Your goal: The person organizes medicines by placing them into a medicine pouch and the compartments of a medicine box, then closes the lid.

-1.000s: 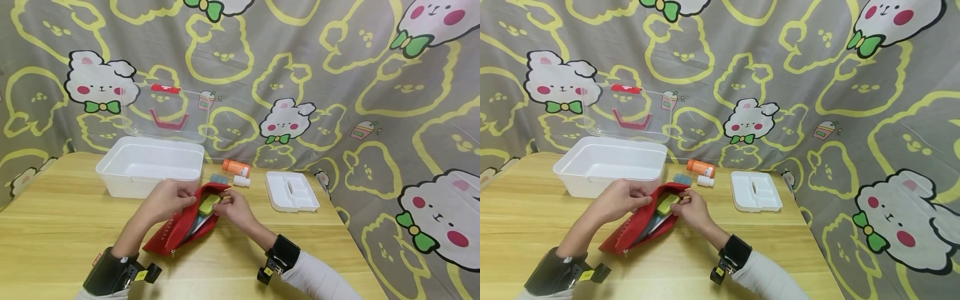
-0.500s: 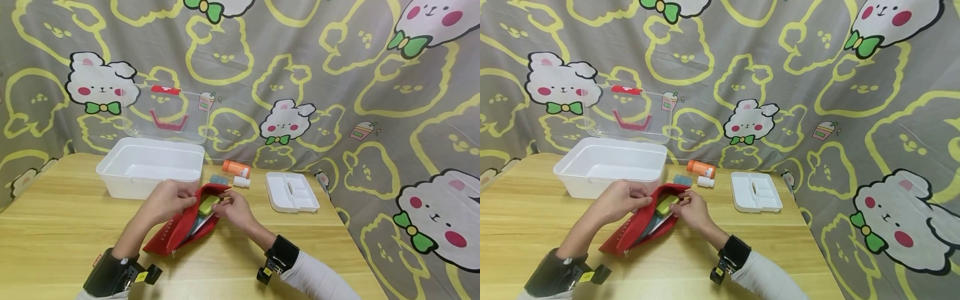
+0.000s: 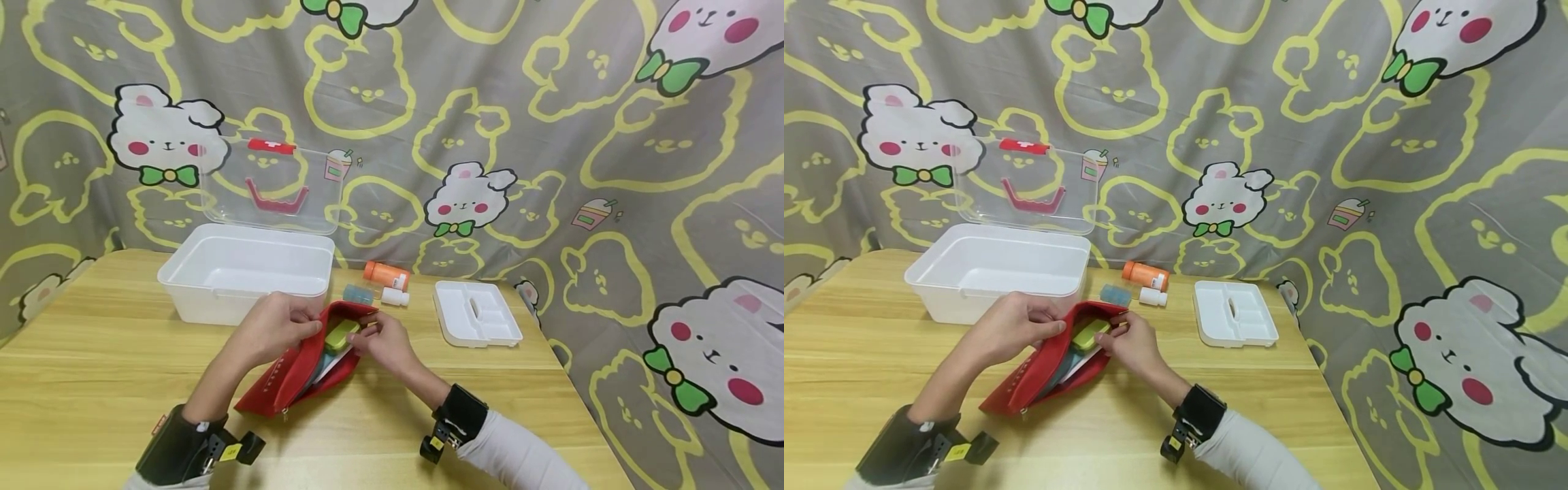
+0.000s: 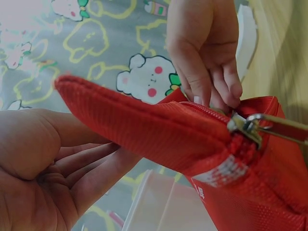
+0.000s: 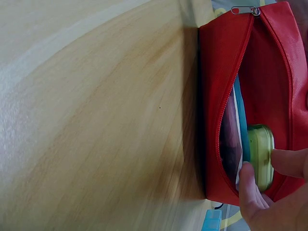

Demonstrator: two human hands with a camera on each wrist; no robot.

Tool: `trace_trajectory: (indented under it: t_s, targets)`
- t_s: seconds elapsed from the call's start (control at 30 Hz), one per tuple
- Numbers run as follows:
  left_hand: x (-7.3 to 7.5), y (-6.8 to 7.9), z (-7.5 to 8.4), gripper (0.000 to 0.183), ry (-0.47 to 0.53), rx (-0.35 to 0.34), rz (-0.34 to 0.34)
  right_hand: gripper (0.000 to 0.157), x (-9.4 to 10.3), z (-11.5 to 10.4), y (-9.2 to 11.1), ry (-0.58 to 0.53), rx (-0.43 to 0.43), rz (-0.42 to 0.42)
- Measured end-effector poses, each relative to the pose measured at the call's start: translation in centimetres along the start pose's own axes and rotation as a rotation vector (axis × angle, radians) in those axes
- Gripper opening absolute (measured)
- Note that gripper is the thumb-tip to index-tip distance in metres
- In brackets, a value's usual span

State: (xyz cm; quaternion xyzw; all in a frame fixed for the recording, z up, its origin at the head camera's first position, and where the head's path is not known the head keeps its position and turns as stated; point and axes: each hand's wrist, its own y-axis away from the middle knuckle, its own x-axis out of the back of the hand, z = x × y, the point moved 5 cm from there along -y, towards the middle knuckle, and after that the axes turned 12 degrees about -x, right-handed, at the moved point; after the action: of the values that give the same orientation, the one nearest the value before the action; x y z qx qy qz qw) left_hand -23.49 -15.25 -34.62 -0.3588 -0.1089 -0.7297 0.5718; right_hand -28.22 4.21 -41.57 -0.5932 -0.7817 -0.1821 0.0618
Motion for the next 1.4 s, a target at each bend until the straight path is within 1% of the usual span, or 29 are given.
trace_trajectory:
  t_s: [0.03, 0.2, 0.3, 0.57, 0.83, 0.9, 1.13, 1.23, 1.4]
  targets:
    - [0.0, 0.0, 0.0, 0.005, -0.001, 0.000, 0.001, 0.040, 0.1, 0.4, -0.3, 0.015, 0.006, 0.007]
    - [0.1, 0.0, -0.1, 0.005, -0.010, -0.012, 0.007, 0.041, 0.5, 0.4, -0.4, 0.144, 0.037, 0.058]
    - [0.1, 0.0, -0.1, 0.004, -0.017, -0.019, 0.013, 0.042, 0.8, 0.6, -0.5, 0.185, 0.045, 0.080]
    - [0.3, 0.1, -0.3, 0.010, -0.010, 0.005, 0.019, 0.040, 1.1, 1.0, -0.5, 0.210, 0.064, 0.088]
    - [0.3, 0.0, -0.5, 0.012, 0.003, 0.029, 0.020, 0.043, 1.4, 1.0, -0.7, 0.249, 0.043, 0.113]
    - [0.3, 0.1, -0.6, 0.012, 0.007, 0.034, 0.021, 0.042, 1.5, 0.8, -0.8, 0.260, 0.059, 0.116]
    - [0.3, 0.0, -0.6, 0.010, 0.007, 0.018, 0.027, 0.036, 1.5, 0.0, -1.3, 0.311, 0.207, 0.088]
    - [0.3, 0.0, -0.6, 0.008, 0.013, 0.011, 0.028, 0.031, 1.4, -0.1, -1.6, 0.328, 0.224, 0.088]
    - [0.2, 0.0, -0.5, 0.009, 0.017, 0.014, 0.032, 0.024, 1.5, 0.1, -2.0, 0.340, 0.202, 0.104]
